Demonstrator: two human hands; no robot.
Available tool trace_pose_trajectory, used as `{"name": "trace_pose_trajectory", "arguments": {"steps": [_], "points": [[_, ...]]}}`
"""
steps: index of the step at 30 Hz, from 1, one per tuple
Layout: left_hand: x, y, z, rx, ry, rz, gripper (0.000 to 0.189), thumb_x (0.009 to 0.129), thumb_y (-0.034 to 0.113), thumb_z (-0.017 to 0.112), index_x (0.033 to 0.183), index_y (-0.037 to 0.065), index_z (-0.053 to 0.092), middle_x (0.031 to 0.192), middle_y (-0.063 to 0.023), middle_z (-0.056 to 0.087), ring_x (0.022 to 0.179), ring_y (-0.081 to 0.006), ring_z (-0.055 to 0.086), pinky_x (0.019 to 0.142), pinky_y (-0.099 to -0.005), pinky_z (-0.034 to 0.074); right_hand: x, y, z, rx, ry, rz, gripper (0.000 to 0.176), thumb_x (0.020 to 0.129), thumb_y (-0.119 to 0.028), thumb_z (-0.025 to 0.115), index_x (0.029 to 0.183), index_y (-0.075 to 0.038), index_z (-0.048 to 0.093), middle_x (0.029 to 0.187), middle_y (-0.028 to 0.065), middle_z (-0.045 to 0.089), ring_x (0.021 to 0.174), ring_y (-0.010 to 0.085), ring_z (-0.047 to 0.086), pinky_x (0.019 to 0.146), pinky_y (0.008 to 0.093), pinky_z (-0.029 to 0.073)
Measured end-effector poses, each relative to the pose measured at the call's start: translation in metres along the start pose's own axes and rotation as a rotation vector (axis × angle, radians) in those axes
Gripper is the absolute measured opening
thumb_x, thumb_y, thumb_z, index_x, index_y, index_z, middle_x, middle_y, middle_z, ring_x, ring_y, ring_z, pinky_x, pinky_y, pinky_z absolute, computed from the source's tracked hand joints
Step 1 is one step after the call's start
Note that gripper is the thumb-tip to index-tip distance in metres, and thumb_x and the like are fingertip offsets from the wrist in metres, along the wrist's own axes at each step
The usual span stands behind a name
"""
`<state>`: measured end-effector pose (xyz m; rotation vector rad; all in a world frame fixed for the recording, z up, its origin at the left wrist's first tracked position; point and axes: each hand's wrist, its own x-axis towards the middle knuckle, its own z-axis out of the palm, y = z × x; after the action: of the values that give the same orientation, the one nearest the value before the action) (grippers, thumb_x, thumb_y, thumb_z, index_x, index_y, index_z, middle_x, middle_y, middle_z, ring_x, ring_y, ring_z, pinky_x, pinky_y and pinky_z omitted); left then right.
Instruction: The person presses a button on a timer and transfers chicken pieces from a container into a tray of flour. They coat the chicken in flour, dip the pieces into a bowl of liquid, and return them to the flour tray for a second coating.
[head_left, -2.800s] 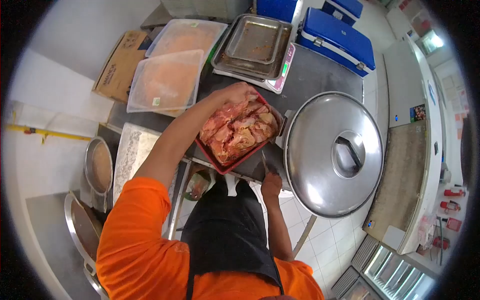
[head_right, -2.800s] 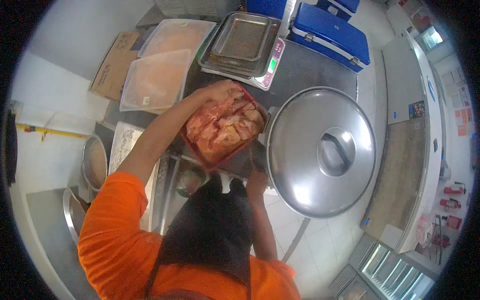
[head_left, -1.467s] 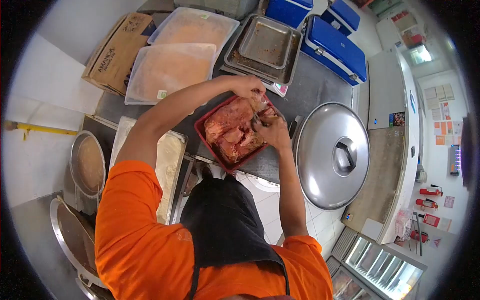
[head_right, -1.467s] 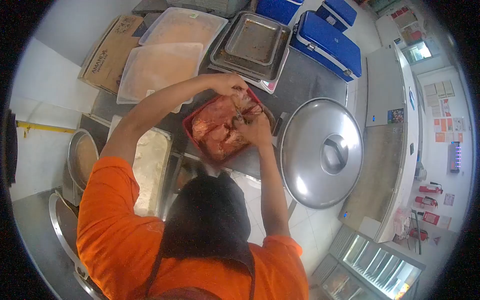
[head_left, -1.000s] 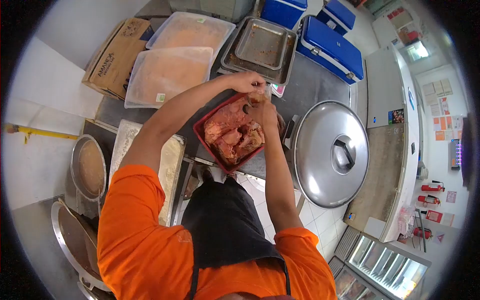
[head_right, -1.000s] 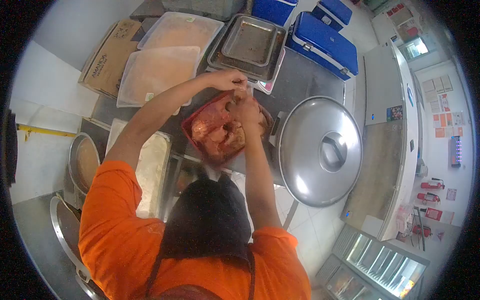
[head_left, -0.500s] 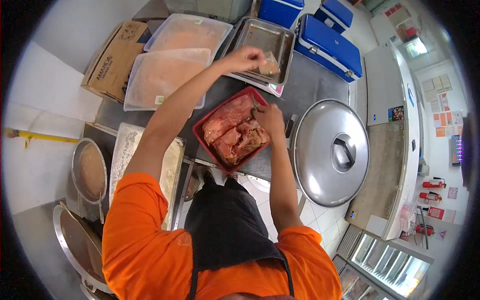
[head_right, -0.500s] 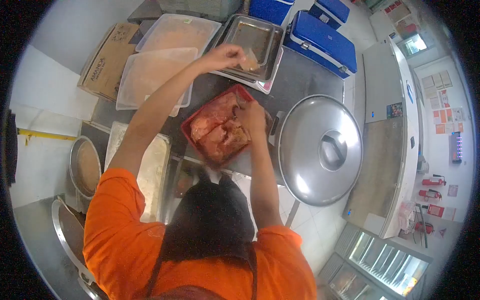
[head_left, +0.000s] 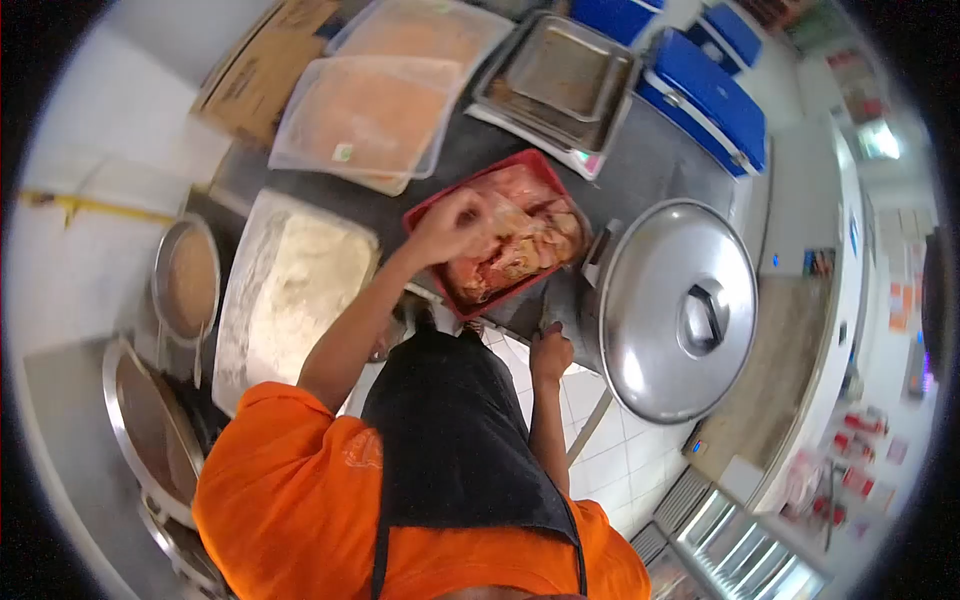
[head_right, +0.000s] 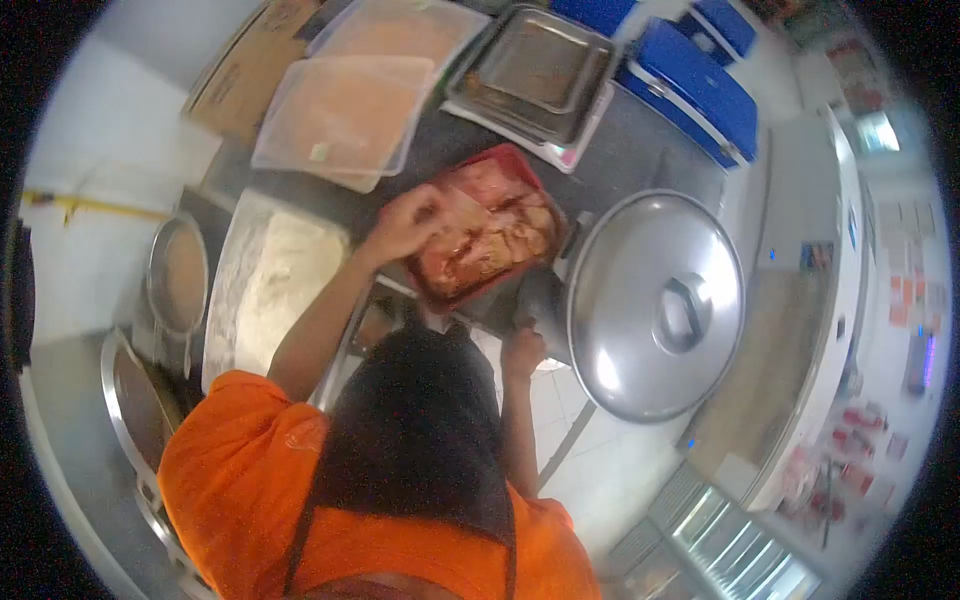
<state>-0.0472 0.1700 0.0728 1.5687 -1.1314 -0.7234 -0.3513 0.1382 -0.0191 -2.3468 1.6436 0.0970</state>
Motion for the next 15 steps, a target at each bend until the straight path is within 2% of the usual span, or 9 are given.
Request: {"name": "trace_pose_trajectory", "arguments": {"steps": [1,2,3,5,6,8,10,12,15], "points": [[-0.012,-0.004,0.008,0.139,0.049,0.134,0.017,0.085,0.019,0.064,0.094,0.006,0.057,0.089,-0.003,0.058,0.084,-0.0141,0.057,0.074,-0.03,0.047,0.009,0.002,0.006,-0.03,-0.015,-0.044,0.029,0.073,-0.024,0.068,0.092,-0.002,0.063,0.076,0.0208,0.065,0.071,0.0402,0.063,0.067,0.0463,0.052],[-0.02,0.004,0.016,0.139,-0.007,0.123,0.019,0.083,0.02,0.064,0.095,0.006,0.058,0.093,-0.0063,0.059,0.087,-0.0181,0.058,0.076,-0.0319,0.047,0.013,0.013,0.021,-0.026,0.12,-0.15,0.025,0.073,-0.023,0.068,0.084,-0.002,0.063,0.076,0.0217,0.064,0.075,0.0407,0.063,0.067,0.0468,0.051],[-0.025,0.018,0.023,0.136,-0.049,0.097,0.021,0.082,0.021,0.065,0.096,0.007,0.059,0.096,-0.0096,0.06,0.09,-0.0221,0.059,0.078,-0.0337,0.046,0.029,0.023,0.033,-0.063,-0.025,-0.204,0.024,0.074,-0.023,0.066,0.08,-0.001,0.063,0.077,0.0224,0.064,0.078,0.0407,0.063,0.068,0.0478,0.05],[-0.035,0.061,0.021,0.077,-0.148,-0.025,0.023,0.083,0.023,0.063,0.095,0.004,0.058,0.096,-0.0159,0.061,0.089,-0.029,0.06,0.077,-0.0369,0.047,0.039,0.026,0.035,-0.173,-0.029,-0.275,0.022,0.076,-0.021,0.064,0.08,0.0,0.065,0.079,0.0232,0.064,0.079,0.0408,0.063,0.068,0.0478,0.05],[-0.043,0.055,0.022,0.11,-0.075,0.015,0.024,0.083,0.024,0.063,0.094,0.003,0.057,0.094,-0.0182,0.061,0.085,-0.031,0.061,0.074,-0.0393,0.047,0.035,0.015,0.026,-0.204,-0.084,-0.367,0.022,0.076,-0.021,0.064,0.08,0.0,0.065,0.079,0.0232,0.064,0.079,0.0408,0.063,0.068,0.0478,0.05],[-0.076,0.048,0.018,0.14,0.049,0.029,0.026,0.083,0.025,0.062,0.092,0.001,0.056,0.091,-0.0204,0.062,0.082,-0.0331,0.062,0.071,-0.0417,0.047,0.033,-0.02,-0.017,-0.158,-0.173,-0.265,0.02,0.078,-0.017,0.061,0.083,0.001,0.067,0.081,0.0225,0.065,0.081,0.0384,0.063,0.069,0.0478,0.049],[-0.109,0.055,0.014,0.094,0.257,0.039,0.027,0.083,0.025,0.063,0.088,0.0,0.053,0.08,-0.0217,0.06,0.071,-0.0335,0.062,0.065,-0.0434,0.046,0.014,-0.047,-0.062,-0.107,-0.254,-0.407,0.02,0.079,-0.017,0.059,0.084,0.0,0.067,0.082,0.0222,0.065,0.082,0.0372,0.064,0.07,0.0472,0.049],[-0.157,0.024,0.033,0.059,0.289,-0.349,0.024,0.083,0.022,0.062,0.086,0.0,0.053,0.077,-0.0226,0.058,0.069,-0.035,0.06,0.065,-0.043,0.046,-0.003,-0.047,-0.071,-0.042,-0.318,-0.505,0.02,0.08,-0.016,0.058,0.085,0.0,0.067,0.084,0.0218,0.065,0.083,0.0361,0.064,0.07,0.0466,0.049],[-0.253,-0.038,0.064,0.186,0.256,-0.569,0.021,0.082,0.019,0.061,0.088,0.0,0.054,0.084,-0.0233,0.061,0.078,-0.0376,0.061,0.067,-0.043,0.047,-0.028,-0.025,-0.067,0.015,-0.346,-0.721,0.02,0.081,-0.018,0.058,0.088,-0.002,0.068,0.083,0.0197,0.066,0.08,0.0339,0.065,0.071,0.0436,0.049]]}}
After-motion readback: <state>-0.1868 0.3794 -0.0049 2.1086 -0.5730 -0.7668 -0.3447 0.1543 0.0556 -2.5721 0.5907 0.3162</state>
